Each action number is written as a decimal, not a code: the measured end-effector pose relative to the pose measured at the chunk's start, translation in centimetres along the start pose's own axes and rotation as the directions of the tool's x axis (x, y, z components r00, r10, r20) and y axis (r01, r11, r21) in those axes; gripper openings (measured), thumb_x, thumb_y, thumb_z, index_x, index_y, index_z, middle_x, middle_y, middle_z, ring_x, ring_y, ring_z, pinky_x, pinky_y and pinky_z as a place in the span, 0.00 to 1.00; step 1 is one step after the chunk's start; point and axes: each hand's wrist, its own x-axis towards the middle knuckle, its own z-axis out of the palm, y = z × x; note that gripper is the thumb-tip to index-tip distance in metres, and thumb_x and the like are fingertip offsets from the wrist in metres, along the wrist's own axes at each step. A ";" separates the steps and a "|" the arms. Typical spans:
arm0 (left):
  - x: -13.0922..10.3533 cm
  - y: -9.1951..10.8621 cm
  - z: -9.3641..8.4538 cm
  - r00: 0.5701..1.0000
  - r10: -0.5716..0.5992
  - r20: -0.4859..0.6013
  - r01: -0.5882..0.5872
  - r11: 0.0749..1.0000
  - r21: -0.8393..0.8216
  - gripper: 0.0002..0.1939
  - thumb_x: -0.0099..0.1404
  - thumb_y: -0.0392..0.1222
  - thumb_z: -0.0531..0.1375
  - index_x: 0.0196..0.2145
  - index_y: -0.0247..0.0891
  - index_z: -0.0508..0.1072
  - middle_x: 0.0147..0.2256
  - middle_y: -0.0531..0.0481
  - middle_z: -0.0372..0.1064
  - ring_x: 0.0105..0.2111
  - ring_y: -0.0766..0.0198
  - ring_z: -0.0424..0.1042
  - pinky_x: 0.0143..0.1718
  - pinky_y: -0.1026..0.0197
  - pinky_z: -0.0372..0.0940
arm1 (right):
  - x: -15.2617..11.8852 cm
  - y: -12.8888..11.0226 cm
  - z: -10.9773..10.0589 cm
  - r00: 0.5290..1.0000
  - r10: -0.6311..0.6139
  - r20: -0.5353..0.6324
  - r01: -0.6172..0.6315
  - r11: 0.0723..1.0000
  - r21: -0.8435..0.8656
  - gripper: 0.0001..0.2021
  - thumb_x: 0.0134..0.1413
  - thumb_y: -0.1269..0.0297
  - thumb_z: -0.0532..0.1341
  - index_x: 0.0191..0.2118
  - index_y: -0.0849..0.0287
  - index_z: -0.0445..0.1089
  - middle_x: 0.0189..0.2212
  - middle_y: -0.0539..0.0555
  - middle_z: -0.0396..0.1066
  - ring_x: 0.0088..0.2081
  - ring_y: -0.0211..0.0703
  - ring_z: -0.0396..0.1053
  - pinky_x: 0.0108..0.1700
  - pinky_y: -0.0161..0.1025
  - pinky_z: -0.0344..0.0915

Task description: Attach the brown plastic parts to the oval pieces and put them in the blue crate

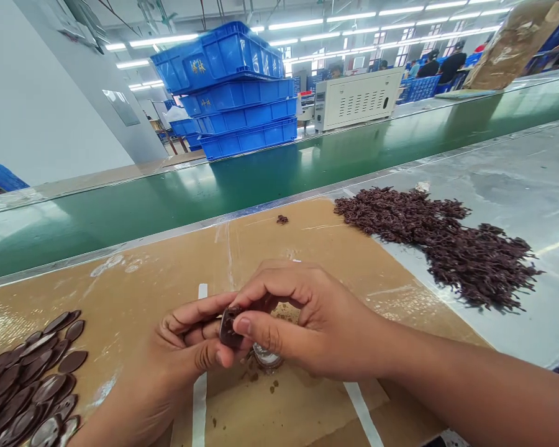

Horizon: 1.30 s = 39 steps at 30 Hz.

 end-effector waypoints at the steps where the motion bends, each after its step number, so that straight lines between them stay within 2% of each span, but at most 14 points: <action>1: 0.0 0.0 0.0 1.000 -0.008 -0.004 0.008 1.000 -0.003 0.20 0.51 0.33 0.75 0.43 0.45 0.82 0.28 0.50 0.80 0.29 0.69 0.76 0.36 0.68 0.72 | 0.0 -0.1 0.0 1.000 -0.020 -0.003 0.020 0.999 -0.034 0.03 0.61 0.70 0.64 0.41 0.60 0.74 0.33 0.51 0.74 0.34 0.35 0.74 0.38 0.34 0.71; 12: 0.1 0.0 0.4 0.999 0.014 -0.032 -0.014 1.000 -0.005 0.17 0.51 0.33 0.75 0.40 0.44 0.83 0.25 0.51 0.79 0.26 0.70 0.76 0.35 0.70 0.71 | 0.0 0.0 0.2 1.000 -0.019 -0.003 0.019 0.996 -0.091 0.02 0.59 0.71 0.64 0.38 0.60 0.75 0.32 0.52 0.75 0.34 0.36 0.74 0.38 0.34 0.70; 16: 0.2 0.0 0.3 0.998 0.025 -0.064 -0.026 1.000 -0.017 0.18 0.49 0.33 0.76 0.39 0.43 0.83 0.24 0.51 0.79 0.26 0.71 0.75 0.34 0.71 0.71 | 0.2 -0.2 0.4 0.999 -0.009 0.033 0.011 0.998 -0.058 0.04 0.61 0.71 0.63 0.34 0.59 0.76 0.31 0.50 0.75 0.34 0.34 0.73 0.38 0.31 0.68; 25: 0.1 -0.2 0.3 0.998 0.018 -0.059 -0.018 1.000 0.008 0.16 0.50 0.31 0.75 0.37 0.43 0.84 0.25 0.51 0.80 0.27 0.69 0.77 0.36 0.70 0.72 | 0.3 -0.6 0.6 0.999 0.050 0.010 -0.050 0.999 -0.003 0.06 0.60 0.70 0.64 0.31 0.61 0.76 0.29 0.50 0.74 0.30 0.34 0.72 0.36 0.32 0.68; 33: 0.2 0.1 0.6 0.996 0.016 -0.082 -0.018 1.000 -0.013 0.17 0.47 0.30 0.76 0.36 0.41 0.84 0.24 0.50 0.79 0.26 0.68 0.77 0.35 0.70 0.72 | 0.5 -0.5 0.7 1.000 0.009 0.016 -0.009 1.000 0.004 0.05 0.60 0.72 0.64 0.32 0.59 0.75 0.29 0.48 0.77 0.32 0.31 0.72 0.37 0.29 0.67; 39: 0.3 -0.2 0.6 0.997 0.055 -0.056 -0.056 0.998 -0.020 0.15 0.48 0.38 0.77 0.36 0.42 0.84 0.24 0.49 0.79 0.26 0.67 0.76 0.33 0.68 0.73 | 0.2 -0.3 0.7 0.999 0.033 0.016 -0.033 0.999 -0.006 0.05 0.60 0.71 0.63 0.32 0.59 0.75 0.30 0.48 0.76 0.32 0.32 0.72 0.38 0.30 0.67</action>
